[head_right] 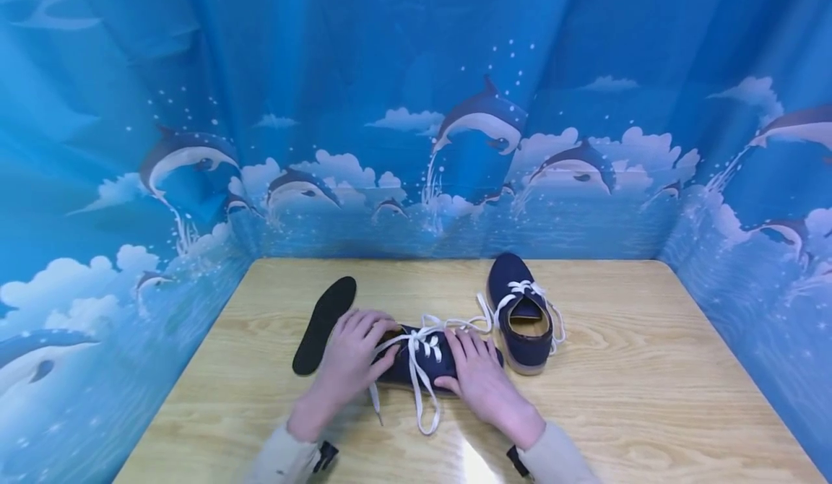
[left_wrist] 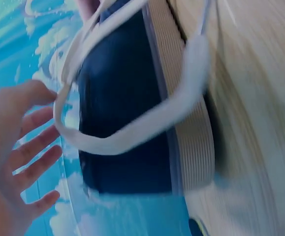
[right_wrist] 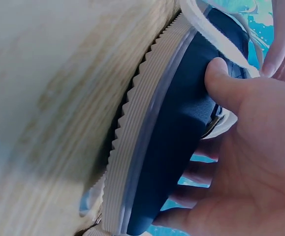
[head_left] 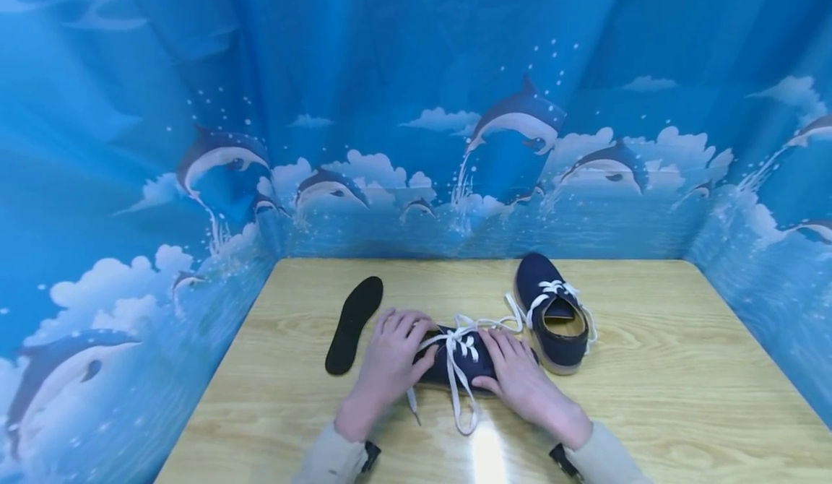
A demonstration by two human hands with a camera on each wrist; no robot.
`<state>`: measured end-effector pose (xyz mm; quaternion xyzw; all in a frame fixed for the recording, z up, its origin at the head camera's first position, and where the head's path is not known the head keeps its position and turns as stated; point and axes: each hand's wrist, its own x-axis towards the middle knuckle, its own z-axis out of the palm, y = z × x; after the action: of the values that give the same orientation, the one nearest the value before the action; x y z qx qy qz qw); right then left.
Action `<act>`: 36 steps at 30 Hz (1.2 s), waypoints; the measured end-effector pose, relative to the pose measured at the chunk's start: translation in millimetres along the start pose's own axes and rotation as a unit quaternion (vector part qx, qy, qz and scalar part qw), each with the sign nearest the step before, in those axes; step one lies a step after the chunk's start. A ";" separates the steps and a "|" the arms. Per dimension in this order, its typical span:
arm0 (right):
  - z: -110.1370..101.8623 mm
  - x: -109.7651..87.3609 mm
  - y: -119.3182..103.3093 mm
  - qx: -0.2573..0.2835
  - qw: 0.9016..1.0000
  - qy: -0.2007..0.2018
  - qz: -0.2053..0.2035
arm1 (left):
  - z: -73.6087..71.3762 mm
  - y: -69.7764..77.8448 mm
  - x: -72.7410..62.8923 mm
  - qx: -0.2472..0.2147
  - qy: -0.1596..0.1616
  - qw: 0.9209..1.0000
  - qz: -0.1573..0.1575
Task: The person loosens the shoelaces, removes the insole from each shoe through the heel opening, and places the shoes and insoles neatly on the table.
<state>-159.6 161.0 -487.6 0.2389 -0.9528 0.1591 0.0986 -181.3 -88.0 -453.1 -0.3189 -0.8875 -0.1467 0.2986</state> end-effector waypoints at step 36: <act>-0.8 -2.1 -1.3 -0.005 1.000 0.003 0.002 | 4.1 -13.0 -3.8 -0.014 0.061 0.998 -0.024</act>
<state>-157.0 161.1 -487.0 0.2363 -0.9537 0.1553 0.1020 -189.2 -97.8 -459.6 -0.2917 -0.8731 -0.1853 0.3438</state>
